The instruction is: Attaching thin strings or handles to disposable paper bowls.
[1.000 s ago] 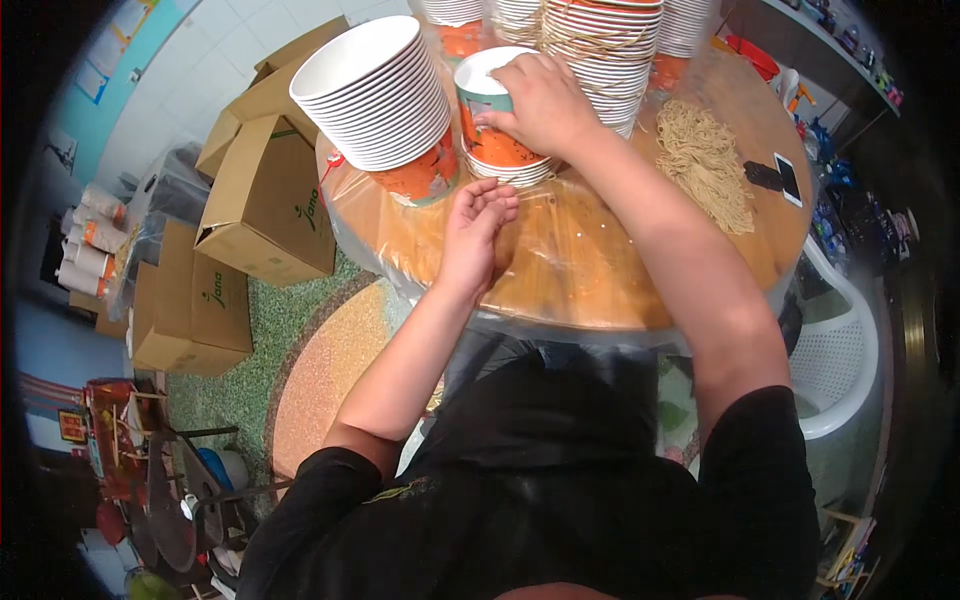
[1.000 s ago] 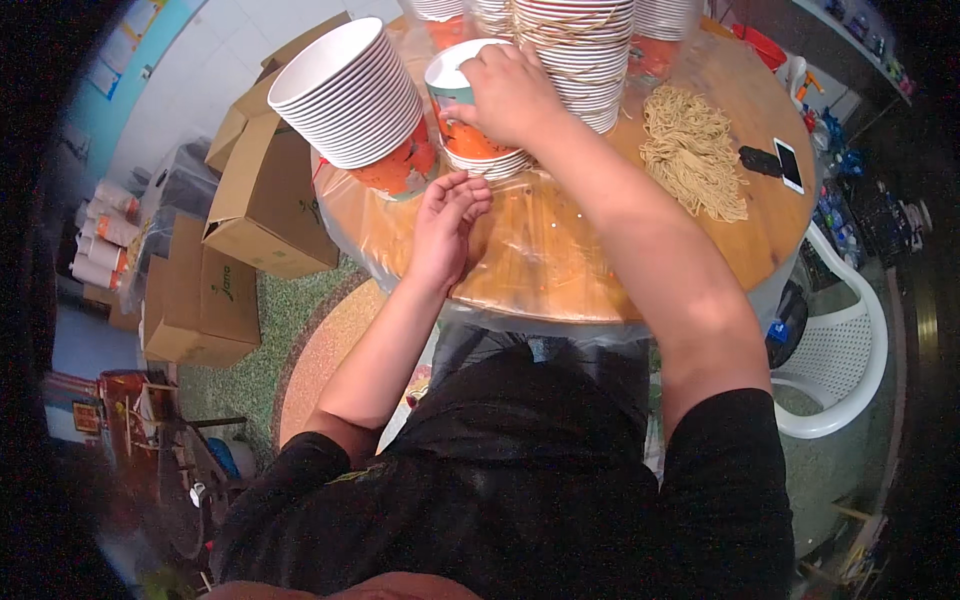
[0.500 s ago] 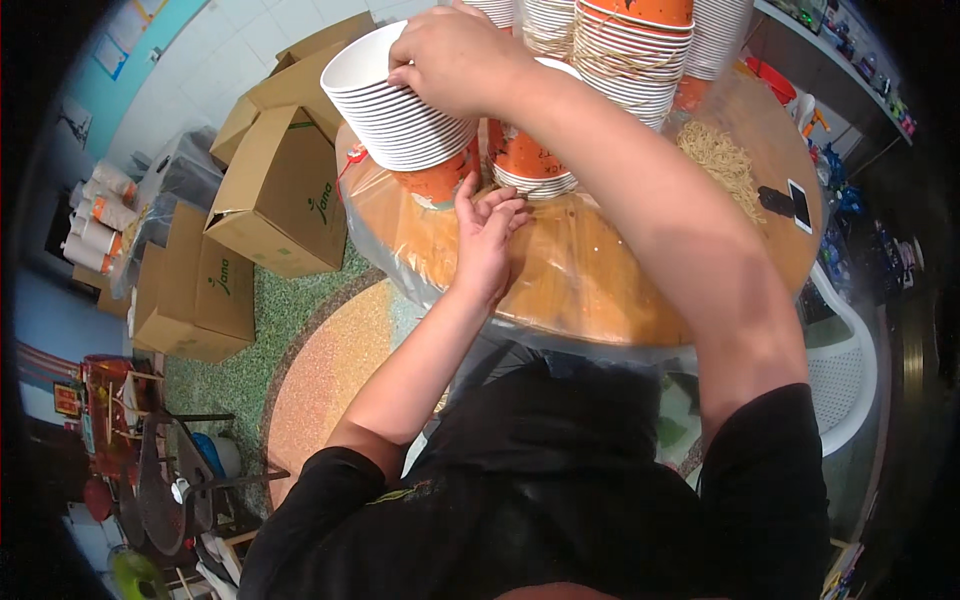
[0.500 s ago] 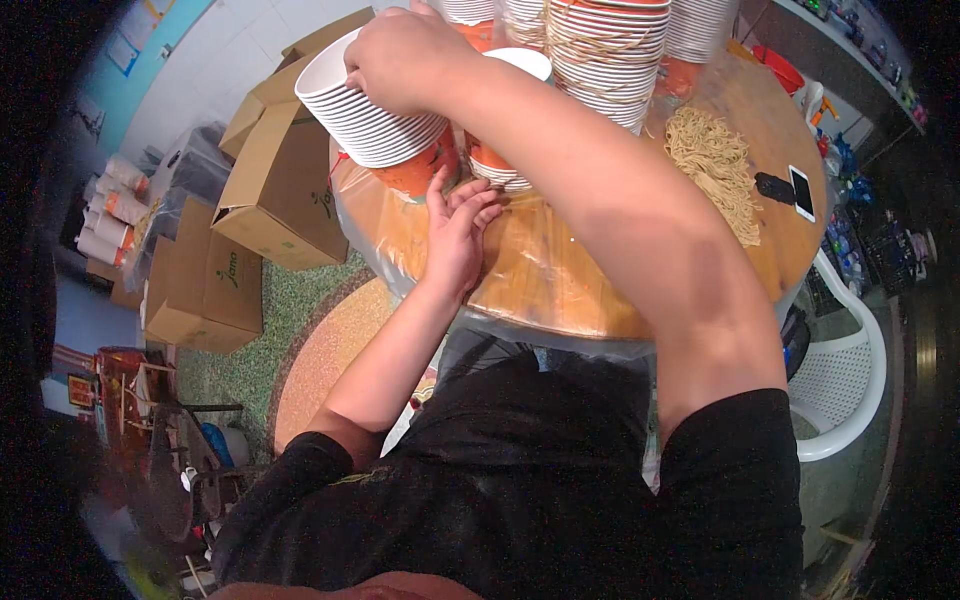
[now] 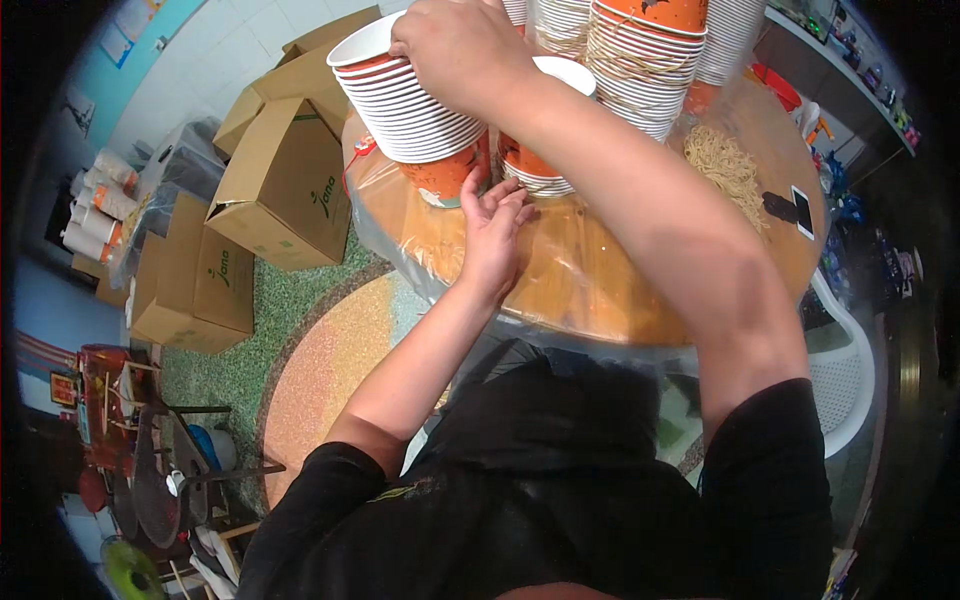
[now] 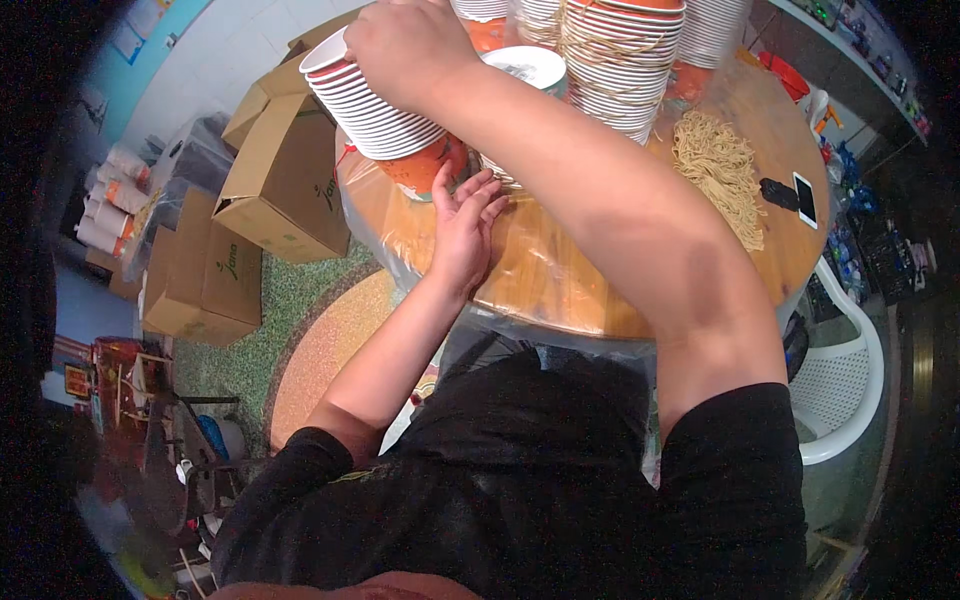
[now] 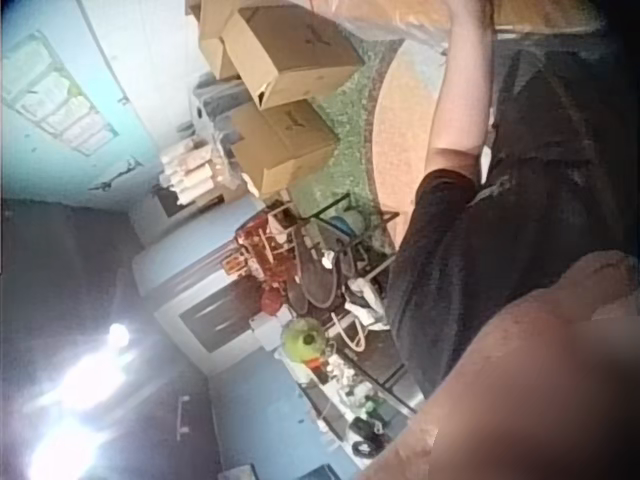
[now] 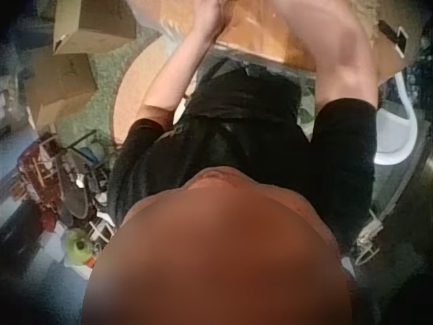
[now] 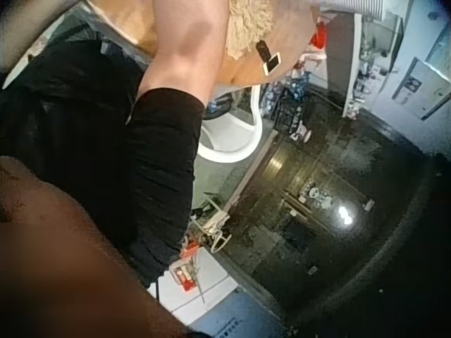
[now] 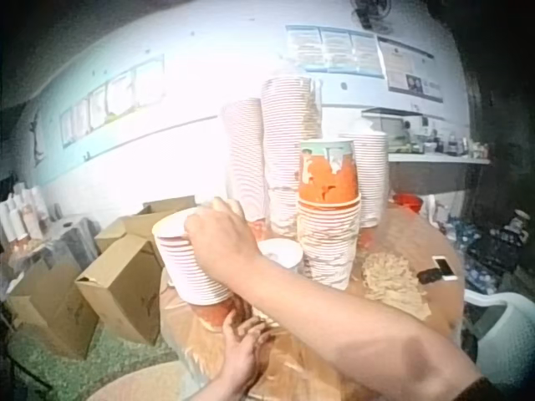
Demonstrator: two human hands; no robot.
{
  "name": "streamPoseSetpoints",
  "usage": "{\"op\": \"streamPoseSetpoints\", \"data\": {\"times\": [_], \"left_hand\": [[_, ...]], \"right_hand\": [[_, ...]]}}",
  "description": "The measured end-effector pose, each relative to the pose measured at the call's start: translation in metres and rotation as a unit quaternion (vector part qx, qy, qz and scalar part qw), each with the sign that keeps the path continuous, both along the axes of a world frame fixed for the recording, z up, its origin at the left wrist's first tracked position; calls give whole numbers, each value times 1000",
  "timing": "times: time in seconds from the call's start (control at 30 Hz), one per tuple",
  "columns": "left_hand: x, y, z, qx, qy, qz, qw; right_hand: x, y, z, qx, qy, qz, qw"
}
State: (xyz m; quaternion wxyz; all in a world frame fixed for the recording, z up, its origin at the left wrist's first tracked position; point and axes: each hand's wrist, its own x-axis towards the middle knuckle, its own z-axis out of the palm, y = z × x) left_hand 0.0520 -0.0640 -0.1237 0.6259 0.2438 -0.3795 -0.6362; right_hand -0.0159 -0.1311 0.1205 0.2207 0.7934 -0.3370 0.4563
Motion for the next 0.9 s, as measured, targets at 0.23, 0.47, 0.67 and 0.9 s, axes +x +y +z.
{"op": "streamPoseSetpoints", "data": {"times": [0.23, 0.47, 0.67, 0.9], "left_hand": [[-3, -3, -1, 22, 49, 10, 999], [4, -4, -13, 31, 42, 73, 996], [-4, -2, -7, -6, 8, 83, 996], [0, 16, 13, -141, -125, 220, 957]], "right_hand": [[-1, -11, 22, -118, -117, 7, 986], [-51, 77, 69, -100, -416, -1, 904], [-139, 153, -51, -98, -308, -43, 945], [-167, 195, -148, -20, -101, -73, 992]]}}
